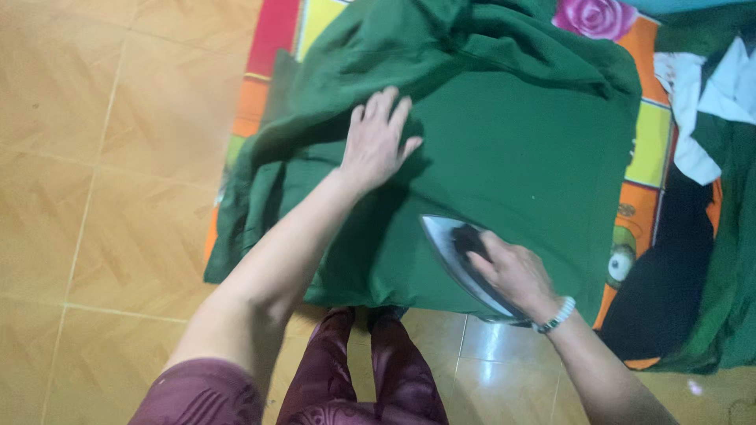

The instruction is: The person irons a green shirt laid out on a bed. They use a steam iron to smooth the fabric, repeatedly adjusting the shirt's position and sleeves to ensure even coverage. The person works methodically across the shirt's surface, using one hand to hold the fabric taut while the other operates the iron.

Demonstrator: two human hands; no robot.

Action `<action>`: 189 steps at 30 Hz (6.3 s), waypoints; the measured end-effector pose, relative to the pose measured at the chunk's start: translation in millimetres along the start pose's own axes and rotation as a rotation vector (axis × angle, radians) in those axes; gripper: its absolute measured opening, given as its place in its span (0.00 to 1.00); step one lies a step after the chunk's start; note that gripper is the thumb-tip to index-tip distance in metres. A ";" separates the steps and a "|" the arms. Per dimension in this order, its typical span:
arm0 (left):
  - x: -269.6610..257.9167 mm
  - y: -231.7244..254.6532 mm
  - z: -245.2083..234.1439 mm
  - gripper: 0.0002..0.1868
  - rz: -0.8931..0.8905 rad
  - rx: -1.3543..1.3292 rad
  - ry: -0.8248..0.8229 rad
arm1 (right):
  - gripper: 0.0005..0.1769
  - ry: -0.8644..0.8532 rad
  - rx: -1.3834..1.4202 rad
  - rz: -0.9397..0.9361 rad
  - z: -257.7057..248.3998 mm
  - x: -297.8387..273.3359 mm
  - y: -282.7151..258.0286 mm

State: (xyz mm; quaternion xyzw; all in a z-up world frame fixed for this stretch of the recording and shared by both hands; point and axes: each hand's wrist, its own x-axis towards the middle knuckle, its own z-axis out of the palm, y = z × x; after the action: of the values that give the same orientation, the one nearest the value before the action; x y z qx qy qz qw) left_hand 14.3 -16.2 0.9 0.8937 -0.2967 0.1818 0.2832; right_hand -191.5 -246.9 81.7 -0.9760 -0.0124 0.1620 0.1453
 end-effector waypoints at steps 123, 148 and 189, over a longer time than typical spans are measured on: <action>18.4 134.4 121.3 0.42 -0.362 0.301 -0.258 | 0.23 0.224 0.717 0.470 -65.0 36.3 194.2; -10.9 136.9 87.1 0.44 -0.120 0.182 -0.462 | 0.18 0.291 0.663 0.406 -45.9 53.4 160.0; 187.9 8.7 140.5 0.12 -0.119 0.065 0.146 | 0.21 0.303 0.612 0.547 -79.6 173.1 80.4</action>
State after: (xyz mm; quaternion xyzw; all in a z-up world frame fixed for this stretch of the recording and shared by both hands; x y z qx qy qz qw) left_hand 173.3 -188.5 -11.7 0.9029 -0.2154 0.2389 0.2851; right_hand -4.0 -333.8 76.6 -0.8680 0.3166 0.0460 0.3797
